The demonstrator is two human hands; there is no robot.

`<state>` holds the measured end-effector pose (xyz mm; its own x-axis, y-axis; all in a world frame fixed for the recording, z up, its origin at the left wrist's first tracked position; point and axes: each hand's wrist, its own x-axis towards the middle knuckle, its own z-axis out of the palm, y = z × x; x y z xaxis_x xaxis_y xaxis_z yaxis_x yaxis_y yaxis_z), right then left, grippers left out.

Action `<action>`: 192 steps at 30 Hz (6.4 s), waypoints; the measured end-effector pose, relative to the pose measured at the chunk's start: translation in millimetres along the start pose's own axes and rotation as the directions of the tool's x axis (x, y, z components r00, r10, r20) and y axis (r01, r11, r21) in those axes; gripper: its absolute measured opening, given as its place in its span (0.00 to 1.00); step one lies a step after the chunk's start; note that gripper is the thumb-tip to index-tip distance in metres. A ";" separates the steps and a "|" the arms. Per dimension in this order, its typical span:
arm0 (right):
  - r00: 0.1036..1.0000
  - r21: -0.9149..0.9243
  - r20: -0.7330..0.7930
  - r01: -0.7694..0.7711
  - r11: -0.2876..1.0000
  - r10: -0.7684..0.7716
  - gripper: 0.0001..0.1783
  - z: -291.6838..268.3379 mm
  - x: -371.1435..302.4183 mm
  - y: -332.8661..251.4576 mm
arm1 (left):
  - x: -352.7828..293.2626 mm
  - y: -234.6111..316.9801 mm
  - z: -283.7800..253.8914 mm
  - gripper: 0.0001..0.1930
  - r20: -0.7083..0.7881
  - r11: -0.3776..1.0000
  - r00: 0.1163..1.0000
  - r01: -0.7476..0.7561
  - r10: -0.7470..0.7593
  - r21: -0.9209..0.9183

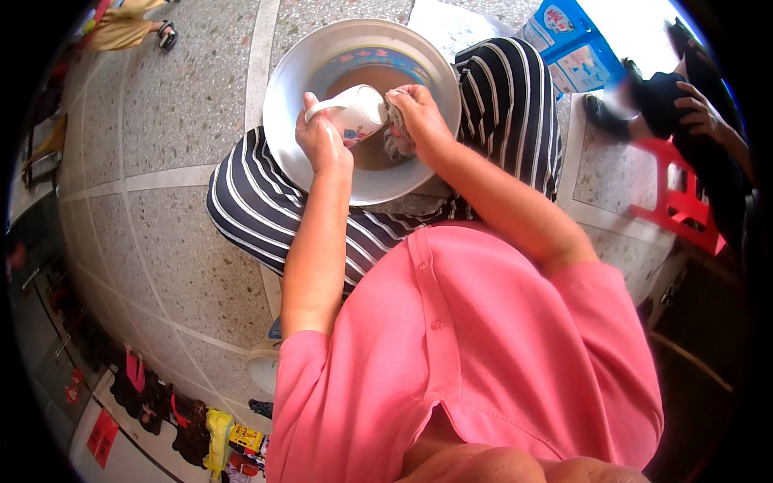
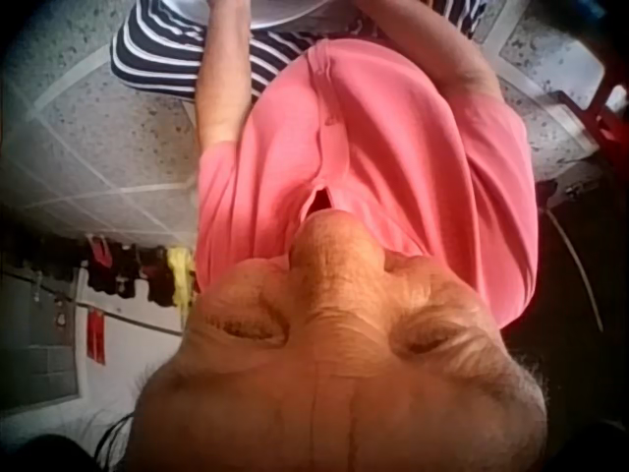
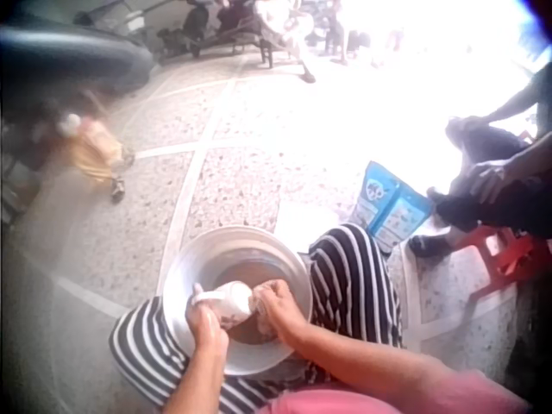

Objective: The person washes a mug by hand using a cloth inside a bucket of water.

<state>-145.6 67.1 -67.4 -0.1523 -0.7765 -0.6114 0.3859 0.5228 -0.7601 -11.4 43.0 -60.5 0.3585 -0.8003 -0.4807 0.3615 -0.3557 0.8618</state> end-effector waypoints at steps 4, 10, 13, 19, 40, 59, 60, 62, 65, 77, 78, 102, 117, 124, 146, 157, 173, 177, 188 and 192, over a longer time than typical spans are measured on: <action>0.997 -0.045 0.036 0.069 0.997 -0.067 0.14 -5.5 -2.7 -4.3 | -3.9 4.9 1.3 0.18 0.000 0.997 1.000 -0.017 0.017 0.076; 0.990 -0.178 0.030 0.138 0.974 -0.134 0.13 -1.8 1.7 3.7 | -8.9 -3.2 1.8 0.16 0.094 0.993 0.993 -0.074 0.066 0.091; 0.995 -0.157 0.035 0.098 0.983 -0.093 0.13 -0.9 -2.0 -1.6 | -8.3 -3.2 1.4 0.17 0.107 0.988 0.991 -0.098 0.085 0.116; 0.995 -0.154 0.057 0.089 0.984 -0.081 0.14 -0.5 -6.0 -6.8 | -7.1 -3.1 2.3 0.18 0.083 0.987 0.996 -0.029 0.016 0.158; 0.954 -0.112 0.284 -0.062 0.992 0.092 0.10 -1.3 -13.8 -9.2 | -1.0 0.1 -9.4 0.16 0.037 0.991 0.994 -0.106 0.104 0.079; 0.912 -0.373 0.301 0.382 0.846 -0.280 0.13 -1.1 -5.5 10.3 | 12.9 1.0 -12.1 0.18 -0.129 0.976 0.969 0.216 -0.212 0.020; 0.913 -0.375 0.296 0.380 0.846 -0.280 0.13 -2.0 -6.4 9.0 | 18.6 -7.9 -11.4 0.16 -0.145 0.988 0.979 0.136 -0.146 -0.077; 0.918 -0.391 0.245 0.388 0.835 -0.312 0.11 -2.3 -9.1 5.7 | 18.6 -4.5 -11.3 0.16 -0.151 0.981 0.971 0.175 -0.187 -0.087; 0.966 -0.284 0.157 0.243 0.928 -0.205 0.08 2.6 -13.5 -2.5 | 24.4 -8.0 -14.9 0.20 -0.159 0.983 0.980 0.092 -0.117 -0.160; 0.377 -0.559 0.477 0.827 0.056 -0.794 0.17 26.7 -2.8 -9.4 | -0.1 -7.7 2.9 0.20 0.209 0.867 0.908 0.412 -0.364 -0.280; 0.400 -0.542 0.455 0.833 0.109 -0.796 0.16 26.7 -1.0 -6.8 | 1.1 -9.0 -0.2 0.20 0.188 0.873 0.907 0.416 -0.378 -0.252; 0.934 0.114 0.350 -0.115 0.987 0.068 0.20 4.9 17.3 -18.1 | 21.0 -14.6 -14.8 0.17 0.165 0.892 0.890 0.443 -0.425 -0.090; 0.941 0.007 0.332 -0.063 0.998 0.057 0.14 10.9 -8.5 -19.5 | 20.8 -9.3 -13.8 0.27 0.019 0.990 0.990 -0.137 0.138 -0.045; 0.979 0.182 0.187 0.048 0.982 -0.082 0.24 10.9 -18.1 15.4 | 10.1 -2.4 0.0 0.20 0.015 0.991 0.998 -0.057 0.059 -0.118; 0.958 0.413 0.279 -0.053 0.909 -0.071 0.19 15.8 -4.0 -6.6 | 16.3 -9.7 -8.1 0.16 0.616 0.607 0.682 0.696 -0.393 -0.384; 0.988 0.228 0.154 -0.036 0.973 0.000 0.23 17.8 -1.2 6.0 | 20.1 -5.3 1.7 0.20 0.282 0.826 0.922 0.368 -0.266 -0.427; 0.496 -0.684 0.621 0.721 -0.110 -0.607 0.25 39.2 1.2 -5.6 | 15.5 -14.3 -1.8 0.14 0.336 0.880 0.929 0.285 -0.156 -0.379; 0.455 -0.648 0.712 0.719 -0.250 -0.534 0.24 36.0 -8.0 2.1 | 24.4 -12.2 -8.3 0.15 0.378 0.841 0.898 0.375 -0.225 -0.390; 0.878 0.019 -0.025 0.479 0.878 -0.479 0.17 50.3 43.2 4.1 | 11.2 6.4 6.0 0.19 0.423 0.727 0.891 0.401 -0.167 -0.557; 0.999 0.393 0.028 -0.043 0.919 0.035 0.16 50.5 14.3 -9.3 | 9.0 8.8 6.6 0.20 0.420 0.694 0.878 0.450 -0.229 -0.562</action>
<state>-105.4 33.4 -58.0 -0.1130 -0.7671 -0.6314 0.7186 0.3758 -0.5851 -10.6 29.5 -56.2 -0.1295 -0.8241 -0.5515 0.8958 -0.3358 0.2913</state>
